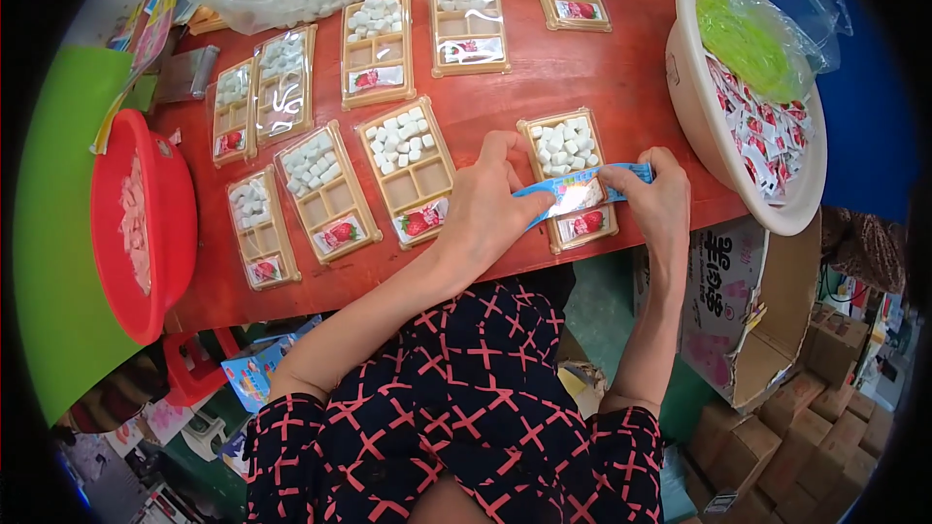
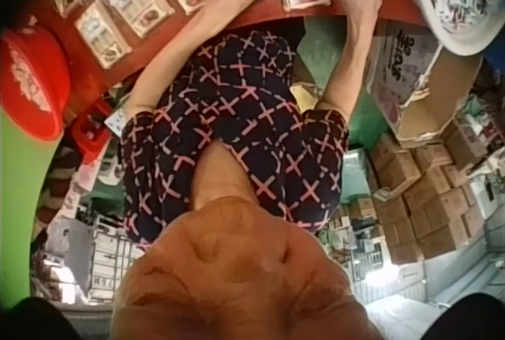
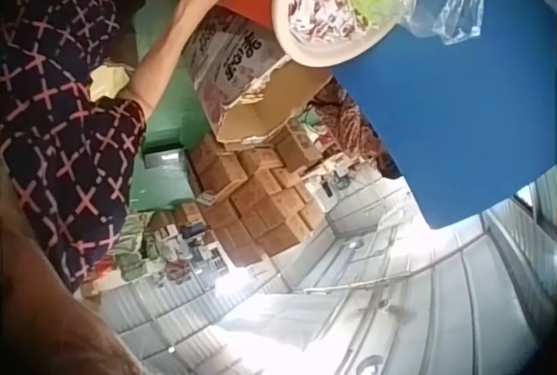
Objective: Packaging small blocks into plastic trays and wrapping them with printed paper sleeves.
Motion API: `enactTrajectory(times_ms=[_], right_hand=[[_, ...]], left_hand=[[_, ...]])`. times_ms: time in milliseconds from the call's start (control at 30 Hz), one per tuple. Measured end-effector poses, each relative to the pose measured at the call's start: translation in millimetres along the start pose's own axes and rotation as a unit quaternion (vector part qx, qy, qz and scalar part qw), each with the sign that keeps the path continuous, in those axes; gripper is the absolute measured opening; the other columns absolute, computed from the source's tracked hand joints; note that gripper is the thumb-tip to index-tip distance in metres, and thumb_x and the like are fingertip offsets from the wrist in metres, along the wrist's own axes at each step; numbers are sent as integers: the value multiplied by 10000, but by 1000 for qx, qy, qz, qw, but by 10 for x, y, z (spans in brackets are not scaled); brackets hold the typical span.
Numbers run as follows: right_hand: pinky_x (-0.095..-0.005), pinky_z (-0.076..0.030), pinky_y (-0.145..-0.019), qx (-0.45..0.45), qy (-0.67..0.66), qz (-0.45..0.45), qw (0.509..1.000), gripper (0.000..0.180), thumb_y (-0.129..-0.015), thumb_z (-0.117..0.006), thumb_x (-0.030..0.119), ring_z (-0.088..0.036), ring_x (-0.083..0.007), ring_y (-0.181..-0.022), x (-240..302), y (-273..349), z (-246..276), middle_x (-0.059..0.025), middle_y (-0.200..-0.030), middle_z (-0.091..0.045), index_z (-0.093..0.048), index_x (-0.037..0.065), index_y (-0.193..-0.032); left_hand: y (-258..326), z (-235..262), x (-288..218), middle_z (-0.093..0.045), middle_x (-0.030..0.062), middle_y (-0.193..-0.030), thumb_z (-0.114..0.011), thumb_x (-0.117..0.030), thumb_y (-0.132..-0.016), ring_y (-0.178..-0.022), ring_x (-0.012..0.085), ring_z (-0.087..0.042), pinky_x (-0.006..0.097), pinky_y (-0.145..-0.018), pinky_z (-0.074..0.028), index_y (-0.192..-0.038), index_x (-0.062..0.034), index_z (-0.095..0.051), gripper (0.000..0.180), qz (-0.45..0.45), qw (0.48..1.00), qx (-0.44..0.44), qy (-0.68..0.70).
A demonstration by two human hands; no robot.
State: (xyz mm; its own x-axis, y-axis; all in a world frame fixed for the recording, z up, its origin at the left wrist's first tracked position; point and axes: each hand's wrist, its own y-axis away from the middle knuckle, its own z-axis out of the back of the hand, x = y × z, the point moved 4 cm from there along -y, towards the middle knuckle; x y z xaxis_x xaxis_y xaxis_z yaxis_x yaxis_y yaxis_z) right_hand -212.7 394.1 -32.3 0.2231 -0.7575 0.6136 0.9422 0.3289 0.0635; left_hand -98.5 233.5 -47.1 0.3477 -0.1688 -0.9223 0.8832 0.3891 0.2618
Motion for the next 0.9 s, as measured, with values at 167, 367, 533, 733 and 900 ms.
enactTrajectory(times_ms=[167,367,533,733,900], right_hand=[[-332,-332,-474,25,20,2,999,348,-610,-736,214,-414,-143,-517,-60,-92,-142,-74,-538,-446,-456,8,-621],[-426,-396,-601,57,90,-23,994,348,-666,-693,280,-544,-337,-692,65,-37,-119,-159,-751,-522,-512,-17,-673],[-389,-368,-583,3,89,-10,996,345,-694,-684,246,-492,-323,-657,62,317,-93,-161,-718,-488,-471,-22,-655],[-370,-364,-560,-53,88,-54,993,335,-722,-675,206,-466,-264,-590,-192,822,-53,-156,-646,-457,-455,-32,-637],[-250,-317,-479,-27,-218,-238,946,298,-781,-665,196,-366,-54,-553,-523,960,-278,13,-565,-437,-469,39,-619]], left_hand=[[-110,-41,46,-564,132,-610,-689,-84,-665,-576,239,-585,352,-531,-434,-1095,5,-412,520,-10,992,-3,-125],[-156,-57,36,-570,169,-625,-677,-96,-676,-627,322,-604,397,-580,-451,-1128,11,-385,548,-6,987,11,-159],[-39,-104,55,-579,180,-640,-681,-130,-682,-650,347,-606,416,-598,-457,-1143,-7,-378,565,-9,979,53,-196],[98,-248,-19,-610,184,-670,-682,-157,-692,-661,368,-606,438,-608,-462,-1135,-36,-377,551,3,955,168,-243],[74,-270,-72,-606,187,-686,-670,-147,-699,-643,359,-612,446,-553,-471,-1083,-26,-375,499,-19,940,192,-282]])
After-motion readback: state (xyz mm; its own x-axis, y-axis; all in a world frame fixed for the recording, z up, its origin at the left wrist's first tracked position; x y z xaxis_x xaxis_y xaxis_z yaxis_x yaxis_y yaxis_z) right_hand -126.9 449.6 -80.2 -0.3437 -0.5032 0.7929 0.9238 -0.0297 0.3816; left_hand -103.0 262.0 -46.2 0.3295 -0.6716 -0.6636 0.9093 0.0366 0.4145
